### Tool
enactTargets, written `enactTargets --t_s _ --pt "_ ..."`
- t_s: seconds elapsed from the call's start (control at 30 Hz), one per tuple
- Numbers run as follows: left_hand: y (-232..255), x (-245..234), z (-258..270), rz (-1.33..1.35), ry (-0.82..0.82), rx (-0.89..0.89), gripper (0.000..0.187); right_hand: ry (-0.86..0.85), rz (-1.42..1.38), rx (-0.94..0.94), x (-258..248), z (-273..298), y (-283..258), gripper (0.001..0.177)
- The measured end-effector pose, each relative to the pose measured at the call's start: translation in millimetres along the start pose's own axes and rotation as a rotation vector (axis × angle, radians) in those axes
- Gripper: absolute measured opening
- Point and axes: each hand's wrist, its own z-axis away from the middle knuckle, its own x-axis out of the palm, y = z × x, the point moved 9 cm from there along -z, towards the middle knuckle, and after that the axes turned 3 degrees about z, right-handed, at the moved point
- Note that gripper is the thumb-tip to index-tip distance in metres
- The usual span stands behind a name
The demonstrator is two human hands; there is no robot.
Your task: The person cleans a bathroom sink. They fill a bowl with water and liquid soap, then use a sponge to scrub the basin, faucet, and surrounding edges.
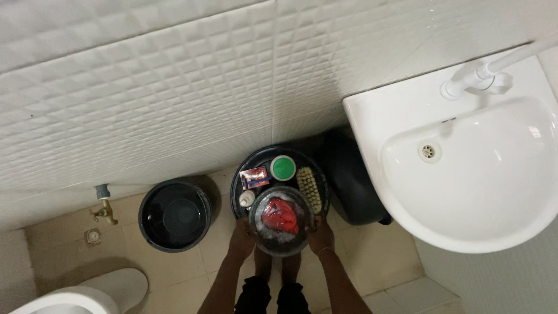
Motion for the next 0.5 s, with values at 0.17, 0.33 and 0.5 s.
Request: enactTargets --t_s 0.17,0.33,0.5 --pt "-13 -16 9 -0.175 0.087 -0.077 0.045 0.042 -0.074 0.043 -3 11 15 0.04" --pt "-51 -13 22 -0.038 0.065 -0.305 0.041 0.091 -0.113 -0.009 -30 40 -3 0.043" --pt "-27 -15 41 0.045 0.068 -0.29 0.042 0.142 -0.199 -0.115 -45 58 9 0.044"
